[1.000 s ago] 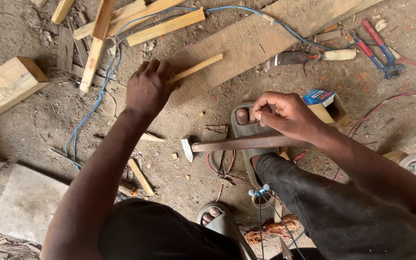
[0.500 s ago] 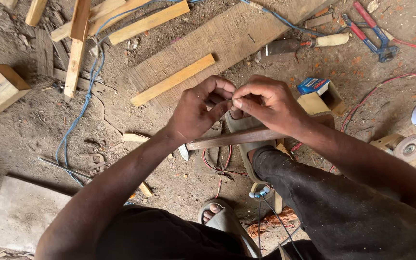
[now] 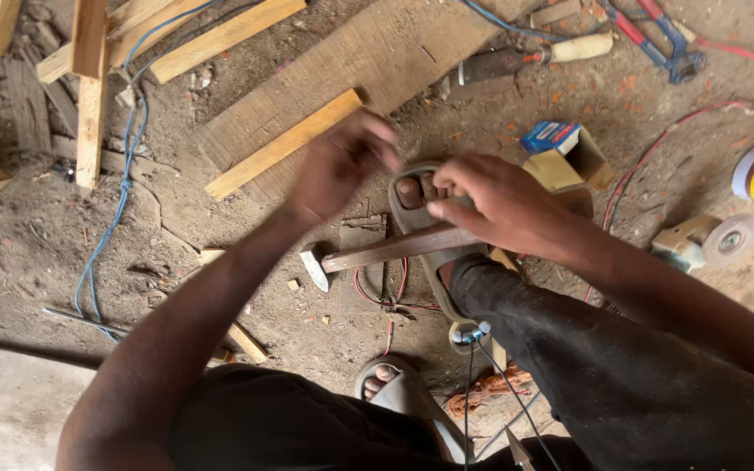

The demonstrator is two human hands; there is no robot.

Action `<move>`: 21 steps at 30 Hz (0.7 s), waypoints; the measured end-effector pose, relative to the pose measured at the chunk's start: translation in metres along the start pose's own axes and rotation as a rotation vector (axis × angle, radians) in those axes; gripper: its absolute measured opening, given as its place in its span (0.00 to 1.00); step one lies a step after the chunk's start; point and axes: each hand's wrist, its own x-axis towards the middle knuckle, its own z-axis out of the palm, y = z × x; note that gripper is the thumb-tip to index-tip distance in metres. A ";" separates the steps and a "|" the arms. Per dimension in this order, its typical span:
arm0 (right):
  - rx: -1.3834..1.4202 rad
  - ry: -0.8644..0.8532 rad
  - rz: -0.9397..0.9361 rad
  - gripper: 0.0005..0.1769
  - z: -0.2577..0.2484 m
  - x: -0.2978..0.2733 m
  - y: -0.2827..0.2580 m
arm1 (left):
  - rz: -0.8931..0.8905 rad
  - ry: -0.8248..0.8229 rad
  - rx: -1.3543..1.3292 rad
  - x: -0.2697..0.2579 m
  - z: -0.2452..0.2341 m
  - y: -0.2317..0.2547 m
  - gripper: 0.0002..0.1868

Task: The person uses a hammer to drive small nails into wooden slats and then uses a chisel to refine the surface of a wooden block while sitting on the ground.

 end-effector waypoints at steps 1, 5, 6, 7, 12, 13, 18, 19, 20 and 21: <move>-0.147 -0.099 0.025 0.24 0.003 -0.007 0.005 | 0.070 0.040 0.089 0.004 -0.015 -0.007 0.04; -0.534 -0.340 0.098 0.33 0.022 -0.035 0.015 | 0.116 0.171 0.414 0.015 -0.049 -0.030 0.04; -0.583 -0.362 0.106 0.34 0.026 -0.039 0.016 | 0.151 0.195 0.515 0.015 -0.051 -0.035 0.05; -0.587 -0.504 0.203 0.32 0.026 -0.043 0.019 | 0.186 0.221 0.613 0.015 -0.049 -0.040 0.05; -0.415 -0.621 0.391 0.26 0.018 -0.082 0.040 | 0.301 0.292 0.579 0.015 -0.047 -0.047 0.05; -0.313 -0.617 0.493 0.27 0.017 -0.092 0.044 | 0.273 0.295 0.562 0.011 -0.049 -0.042 0.04; 0.106 -0.221 0.407 0.27 0.023 -0.137 0.064 | 0.130 0.295 0.538 0.008 -0.053 -0.028 0.06; 0.165 -0.208 0.484 0.26 0.026 -0.140 0.067 | 0.164 0.299 0.538 0.004 -0.053 -0.028 0.05; 0.223 -0.195 0.562 0.25 0.028 -0.143 0.069 | 0.198 0.302 0.538 0.000 -0.053 -0.029 0.04; 0.283 -0.186 0.640 0.23 0.030 -0.146 0.068 | 0.258 0.312 0.599 -0.004 -0.050 -0.032 0.04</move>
